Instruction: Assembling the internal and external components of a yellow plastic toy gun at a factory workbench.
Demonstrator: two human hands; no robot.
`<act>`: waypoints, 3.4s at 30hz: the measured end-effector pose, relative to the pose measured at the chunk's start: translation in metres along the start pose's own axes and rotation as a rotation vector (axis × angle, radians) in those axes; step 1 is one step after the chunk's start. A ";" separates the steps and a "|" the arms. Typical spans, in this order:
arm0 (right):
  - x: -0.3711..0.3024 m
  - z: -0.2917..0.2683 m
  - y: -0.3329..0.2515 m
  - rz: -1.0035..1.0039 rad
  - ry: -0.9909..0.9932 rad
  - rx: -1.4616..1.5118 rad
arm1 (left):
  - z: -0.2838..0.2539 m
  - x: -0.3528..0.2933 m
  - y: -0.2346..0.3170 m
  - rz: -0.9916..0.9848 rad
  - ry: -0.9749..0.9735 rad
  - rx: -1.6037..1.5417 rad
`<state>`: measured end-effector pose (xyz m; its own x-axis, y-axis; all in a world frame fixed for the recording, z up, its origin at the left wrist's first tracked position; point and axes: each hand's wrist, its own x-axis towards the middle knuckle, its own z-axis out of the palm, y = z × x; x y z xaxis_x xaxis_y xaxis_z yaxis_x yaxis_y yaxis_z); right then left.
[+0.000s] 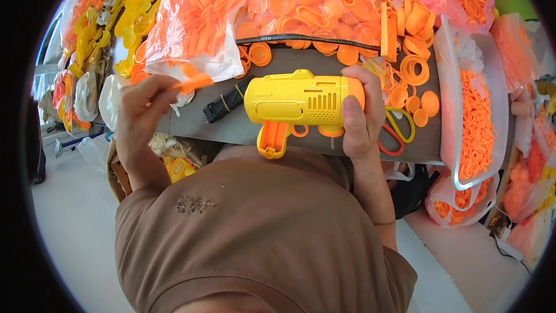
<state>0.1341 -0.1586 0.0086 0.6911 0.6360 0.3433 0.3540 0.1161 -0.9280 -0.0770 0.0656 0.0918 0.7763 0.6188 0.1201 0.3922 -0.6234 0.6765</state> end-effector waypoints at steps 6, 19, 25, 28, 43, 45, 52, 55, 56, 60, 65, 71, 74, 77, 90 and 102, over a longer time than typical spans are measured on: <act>0.008 0.000 -0.008 -0.110 -0.095 -0.008 | 0.060 0.017 0.020 0.362 -0.178 -0.204; 0.014 0.001 0.011 0.016 -0.150 0.076 | 0.088 0.026 -0.011 0.586 -0.431 -0.395; 0.007 0.001 0.012 0.175 -0.183 0.137 | 0.092 0.019 -0.020 0.588 -0.506 -0.484; 0.006 0.001 0.003 0.118 -0.173 0.073 | 0.093 0.011 -0.002 0.418 -0.489 -0.424; -0.008 0.005 0.002 -0.063 -0.074 0.006 | 0.136 0.000 0.021 0.693 -0.122 -0.040; -0.015 0.005 0.008 -0.035 -0.059 0.051 | 0.143 -0.003 0.016 0.668 -0.132 -0.070; -0.009 0.011 0.009 0.070 -0.133 0.008 | 0.147 -0.004 0.005 0.550 -0.160 -0.150; -0.004 0.004 0.007 0.045 -0.054 -0.142 | 0.136 0.003 0.008 0.573 -0.140 -0.196; -0.002 -0.002 0.011 0.015 -0.005 -0.128 | 0.128 0.008 0.007 0.685 -0.071 -0.250; 0.006 -0.020 0.017 0.049 0.159 0.175 | 0.052 -0.007 -0.033 0.109 0.356 -0.403; 0.007 -0.013 0.021 0.153 0.201 0.311 | -0.021 -0.037 -0.125 -0.369 0.530 0.137; 0.011 -0.003 0.022 0.124 0.192 0.261 | -0.005 -0.052 -0.159 -0.485 0.374 0.356; 0.013 0.002 0.018 0.071 0.154 0.202 | -0.007 -0.055 -0.160 -0.442 0.507 0.300; 0.013 0.001 0.020 0.079 0.207 0.203 | -0.019 -0.057 -0.144 -0.413 0.576 0.366; 0.005 0.010 -0.001 -0.020 0.349 0.271 | 0.110 0.008 0.011 0.281 0.203 -0.933; -0.028 0.013 0.005 0.035 0.268 0.110 | 0.114 0.004 0.019 0.037 -0.346 -1.136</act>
<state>0.1086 -0.1654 -0.0077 0.8484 0.4189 0.3237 0.2671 0.1892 -0.9449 -0.0101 0.0011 0.0222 0.9386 0.3383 0.0681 -0.1598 0.2512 0.9547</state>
